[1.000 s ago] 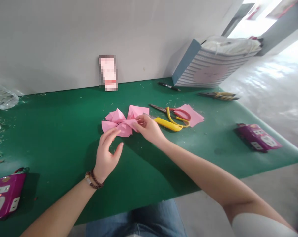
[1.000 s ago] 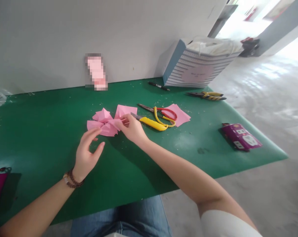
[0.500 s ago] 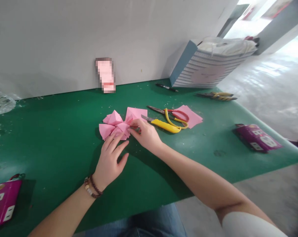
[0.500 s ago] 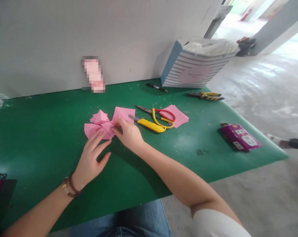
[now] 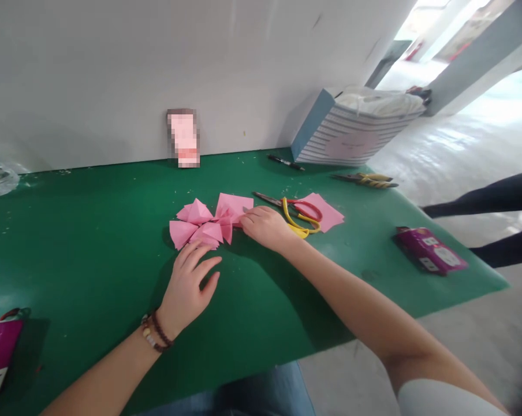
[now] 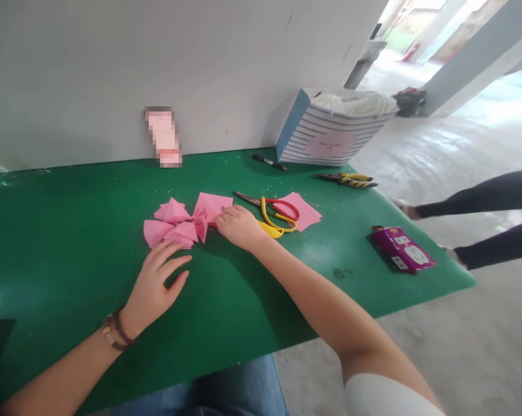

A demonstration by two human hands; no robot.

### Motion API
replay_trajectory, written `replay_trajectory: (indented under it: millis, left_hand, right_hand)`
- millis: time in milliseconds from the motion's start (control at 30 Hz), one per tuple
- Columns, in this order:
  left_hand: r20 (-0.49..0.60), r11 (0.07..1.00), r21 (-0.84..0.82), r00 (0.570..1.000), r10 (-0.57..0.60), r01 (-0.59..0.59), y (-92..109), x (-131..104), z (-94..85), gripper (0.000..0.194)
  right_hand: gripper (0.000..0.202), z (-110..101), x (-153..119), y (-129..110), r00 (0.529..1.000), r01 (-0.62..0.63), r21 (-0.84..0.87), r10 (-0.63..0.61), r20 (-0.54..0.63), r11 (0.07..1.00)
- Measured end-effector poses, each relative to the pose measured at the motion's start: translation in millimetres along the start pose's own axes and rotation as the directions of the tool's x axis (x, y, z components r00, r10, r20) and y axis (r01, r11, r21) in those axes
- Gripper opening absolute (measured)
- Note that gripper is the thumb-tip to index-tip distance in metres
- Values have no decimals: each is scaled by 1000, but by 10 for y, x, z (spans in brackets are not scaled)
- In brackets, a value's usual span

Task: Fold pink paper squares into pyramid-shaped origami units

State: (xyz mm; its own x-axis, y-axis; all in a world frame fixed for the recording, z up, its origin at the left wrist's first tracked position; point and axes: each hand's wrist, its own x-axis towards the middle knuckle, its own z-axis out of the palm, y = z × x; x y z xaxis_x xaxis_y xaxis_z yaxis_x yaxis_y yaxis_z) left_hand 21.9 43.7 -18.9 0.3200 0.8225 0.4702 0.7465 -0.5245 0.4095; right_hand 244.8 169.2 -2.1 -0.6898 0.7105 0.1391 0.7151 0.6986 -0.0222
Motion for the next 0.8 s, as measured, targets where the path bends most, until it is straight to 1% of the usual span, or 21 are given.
replay_trajectory:
  millis: [133, 300, 500, 567, 633, 700, 800]
  left_hand:
    - [-7, 1000, -20, 1000, 0, -1, 9, 8, -1, 23]
    - [-11, 999, -44, 1000, -3, 3, 17, 11, -5, 23]
    - [-25, 999, -42, 1000, -6, 5, 18, -3, -7, 23]
    - [-27, 999, -39, 1000, -4, 3, 18, -1, -7, 22]
    - [-26, 999, -46, 1000, 1, -3, 16, 6, -3, 22]
    - [-27, 998, -55, 1000, 7, -9, 11, 11, 2, 22]
    - [-33, 999, -44, 999, 8, -10, 10, 0, 0, 23]
  right_hand:
    - [25, -66, 47, -60, 999, -55, -41, 55, 0, 998]
    - [23, -215, 126, -134, 991, -130, -34, 129, -14, 991]
    - [8, -309, 146, -155, 993, -120, 90, 120, 12, 989]
    - [8, -321, 108, -134, 991, -130, 148, 132, 1, 980]
    - [14, -335, 76, -97, 985, -157, 202, 167, -32, 967]
    - [23, -341, 82, -45, 965, -216, 257, 245, -89, 942]
    - [34, -297, 194, 42, 903, -326, 369, 402, -150, 870]
